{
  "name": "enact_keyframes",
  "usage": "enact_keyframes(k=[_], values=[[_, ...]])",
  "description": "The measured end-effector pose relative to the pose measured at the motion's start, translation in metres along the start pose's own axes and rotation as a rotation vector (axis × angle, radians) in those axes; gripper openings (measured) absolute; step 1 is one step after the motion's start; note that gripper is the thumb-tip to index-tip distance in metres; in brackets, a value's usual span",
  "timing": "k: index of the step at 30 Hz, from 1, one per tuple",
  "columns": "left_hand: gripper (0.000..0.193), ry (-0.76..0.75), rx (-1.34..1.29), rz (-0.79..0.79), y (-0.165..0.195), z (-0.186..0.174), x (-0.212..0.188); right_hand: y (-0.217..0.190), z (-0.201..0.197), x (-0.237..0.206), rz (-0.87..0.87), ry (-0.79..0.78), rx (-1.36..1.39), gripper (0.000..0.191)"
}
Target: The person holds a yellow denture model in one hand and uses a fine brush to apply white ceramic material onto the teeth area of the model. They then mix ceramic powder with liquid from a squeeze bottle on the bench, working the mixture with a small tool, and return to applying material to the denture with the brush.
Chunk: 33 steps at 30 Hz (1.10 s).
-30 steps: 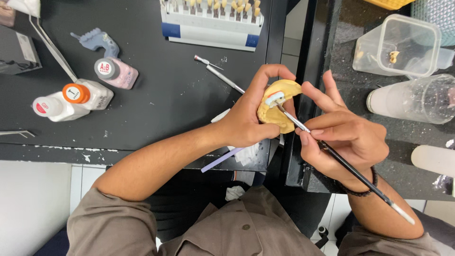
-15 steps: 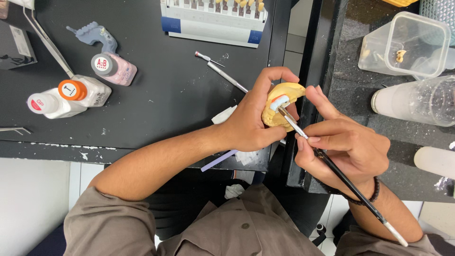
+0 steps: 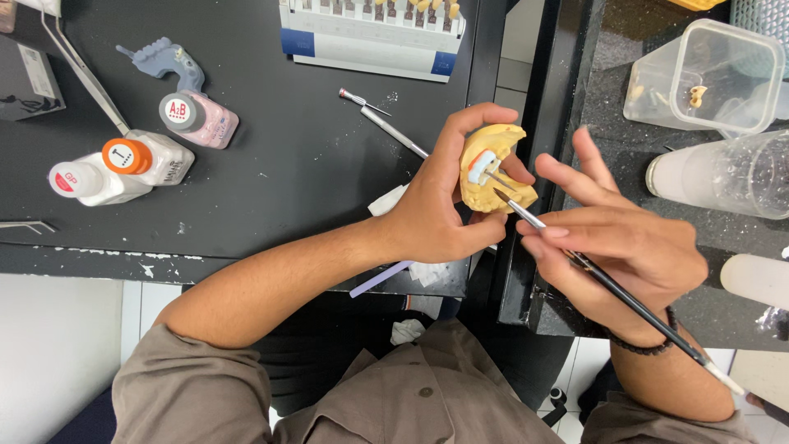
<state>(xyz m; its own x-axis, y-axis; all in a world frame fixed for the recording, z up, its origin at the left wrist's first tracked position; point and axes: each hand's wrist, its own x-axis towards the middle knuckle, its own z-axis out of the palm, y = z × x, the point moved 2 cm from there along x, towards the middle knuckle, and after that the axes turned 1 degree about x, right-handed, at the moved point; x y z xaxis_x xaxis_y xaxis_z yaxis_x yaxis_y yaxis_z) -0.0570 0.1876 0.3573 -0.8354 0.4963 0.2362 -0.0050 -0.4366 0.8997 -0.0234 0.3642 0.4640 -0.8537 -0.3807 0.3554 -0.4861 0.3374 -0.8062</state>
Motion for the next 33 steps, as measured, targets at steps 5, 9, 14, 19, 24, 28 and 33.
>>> enact_keyframes(k=[5, 9, 14, 19, 24, 28, 33], values=[[0.079, -0.043, 0.039, 0.027, 0.001, 0.000, -0.003, 0.007, 0.004, -0.002, 0.005, 0.067, 0.042, 0.019], [0.079, -0.026, 0.110, 0.079, 0.000, 0.003, -0.004, 0.010, 0.009, -0.004, -0.001, 0.059, 0.020, 0.019], [0.081, 0.008, 0.233, 0.109, -0.004, 0.002, -0.005, 0.009, 0.011, -0.003, -0.011, 0.049, 0.007, 0.017], [0.082, 0.007, 0.277, 0.154, -0.006, 0.001, -0.006, 0.007, 0.013, -0.001, -0.044, 0.046, -0.040, 0.018], [0.081, -0.003, 0.256, 0.154, -0.006, 0.000, -0.005, 0.005, 0.014, 0.001, -0.036, 0.057, -0.081, 0.019], [0.082, 0.000, 0.273, 0.169, -0.005, 0.001, -0.005, 0.003, 0.014, 0.002, -0.045, 0.045, -0.094, 0.019], [0.082, 0.001, 0.261, 0.161, -0.005, 0.001, -0.006, 0.002, 0.013, 0.002, -0.034, 0.052, -0.101, 0.019]])
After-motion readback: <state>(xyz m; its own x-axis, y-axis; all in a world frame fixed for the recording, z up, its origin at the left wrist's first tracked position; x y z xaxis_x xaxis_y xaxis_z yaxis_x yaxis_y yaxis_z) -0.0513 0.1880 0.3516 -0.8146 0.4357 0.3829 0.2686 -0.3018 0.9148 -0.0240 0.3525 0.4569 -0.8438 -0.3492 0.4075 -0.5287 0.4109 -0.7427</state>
